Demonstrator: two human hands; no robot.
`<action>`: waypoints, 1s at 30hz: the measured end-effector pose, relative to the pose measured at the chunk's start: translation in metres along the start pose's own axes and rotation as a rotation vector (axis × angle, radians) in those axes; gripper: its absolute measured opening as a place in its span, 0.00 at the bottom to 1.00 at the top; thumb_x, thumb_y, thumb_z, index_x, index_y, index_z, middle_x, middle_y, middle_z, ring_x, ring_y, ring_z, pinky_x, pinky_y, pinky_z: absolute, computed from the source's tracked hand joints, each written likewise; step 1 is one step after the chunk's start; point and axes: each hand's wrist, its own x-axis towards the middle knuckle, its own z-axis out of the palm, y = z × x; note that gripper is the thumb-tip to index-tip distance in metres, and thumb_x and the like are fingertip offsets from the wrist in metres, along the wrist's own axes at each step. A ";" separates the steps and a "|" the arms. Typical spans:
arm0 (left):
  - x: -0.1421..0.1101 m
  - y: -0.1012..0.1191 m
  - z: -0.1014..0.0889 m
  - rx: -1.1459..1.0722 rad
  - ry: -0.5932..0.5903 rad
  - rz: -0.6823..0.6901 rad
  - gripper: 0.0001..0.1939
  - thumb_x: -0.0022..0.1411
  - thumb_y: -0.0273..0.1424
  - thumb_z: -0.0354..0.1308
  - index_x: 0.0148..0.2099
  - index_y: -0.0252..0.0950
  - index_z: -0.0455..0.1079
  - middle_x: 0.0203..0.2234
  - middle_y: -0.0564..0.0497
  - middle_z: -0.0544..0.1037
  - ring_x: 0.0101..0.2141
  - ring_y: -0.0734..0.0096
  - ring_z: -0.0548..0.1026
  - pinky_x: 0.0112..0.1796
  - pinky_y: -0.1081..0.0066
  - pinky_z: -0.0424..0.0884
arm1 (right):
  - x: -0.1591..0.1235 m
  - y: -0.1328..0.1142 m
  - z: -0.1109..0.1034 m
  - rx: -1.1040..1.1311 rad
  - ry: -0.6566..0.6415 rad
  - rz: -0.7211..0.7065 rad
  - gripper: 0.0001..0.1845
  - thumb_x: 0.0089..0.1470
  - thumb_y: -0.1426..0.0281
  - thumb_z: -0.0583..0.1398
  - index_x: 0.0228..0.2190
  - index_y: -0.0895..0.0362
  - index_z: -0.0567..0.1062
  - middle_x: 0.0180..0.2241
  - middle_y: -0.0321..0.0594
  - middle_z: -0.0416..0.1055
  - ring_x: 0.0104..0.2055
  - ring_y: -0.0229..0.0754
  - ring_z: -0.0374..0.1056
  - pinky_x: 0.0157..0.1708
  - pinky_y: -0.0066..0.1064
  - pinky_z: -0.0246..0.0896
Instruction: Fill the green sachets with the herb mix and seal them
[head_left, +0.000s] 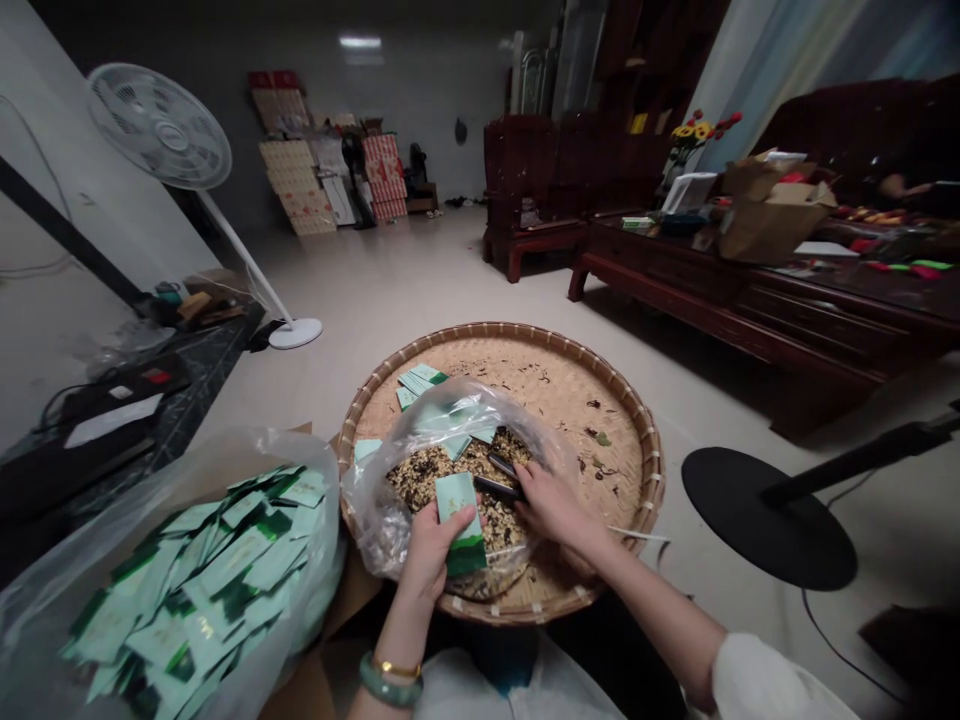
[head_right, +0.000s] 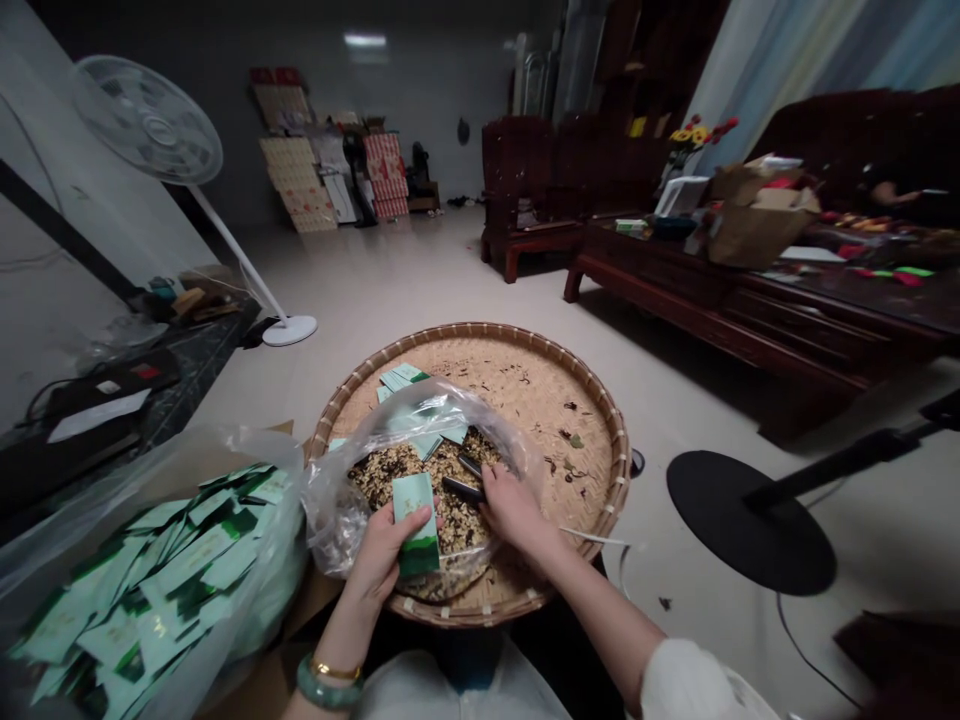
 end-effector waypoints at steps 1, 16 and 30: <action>0.000 0.001 -0.001 0.009 -0.006 0.001 0.25 0.32 0.33 0.74 0.35 0.27 0.76 0.27 0.43 0.81 0.24 0.67 0.78 0.25 0.74 0.72 | 0.000 0.002 -0.004 0.060 0.010 0.001 0.27 0.51 0.75 0.58 0.54 0.64 0.64 0.49 0.58 0.66 0.49 0.52 0.66 0.48 0.41 0.61; -0.008 -0.001 0.005 0.247 -0.233 -0.020 0.19 0.35 0.32 0.73 0.31 0.30 0.75 0.23 0.47 0.80 0.23 0.64 0.78 0.26 0.71 0.72 | -0.027 -0.022 -0.068 0.647 -0.168 -0.217 0.22 0.51 0.60 0.61 0.47 0.54 0.75 0.44 0.40 0.75 0.44 0.49 0.70 0.43 0.36 0.63; -0.011 -0.007 -0.003 0.324 -0.225 0.077 0.25 0.49 0.52 0.59 0.27 0.31 0.75 0.17 0.49 0.76 0.20 0.69 0.72 0.23 0.73 0.66 | -0.027 -0.006 -0.056 0.845 -0.180 -0.033 0.24 0.49 0.58 0.61 0.46 0.57 0.75 0.31 0.38 0.76 0.28 0.40 0.68 0.28 0.29 0.62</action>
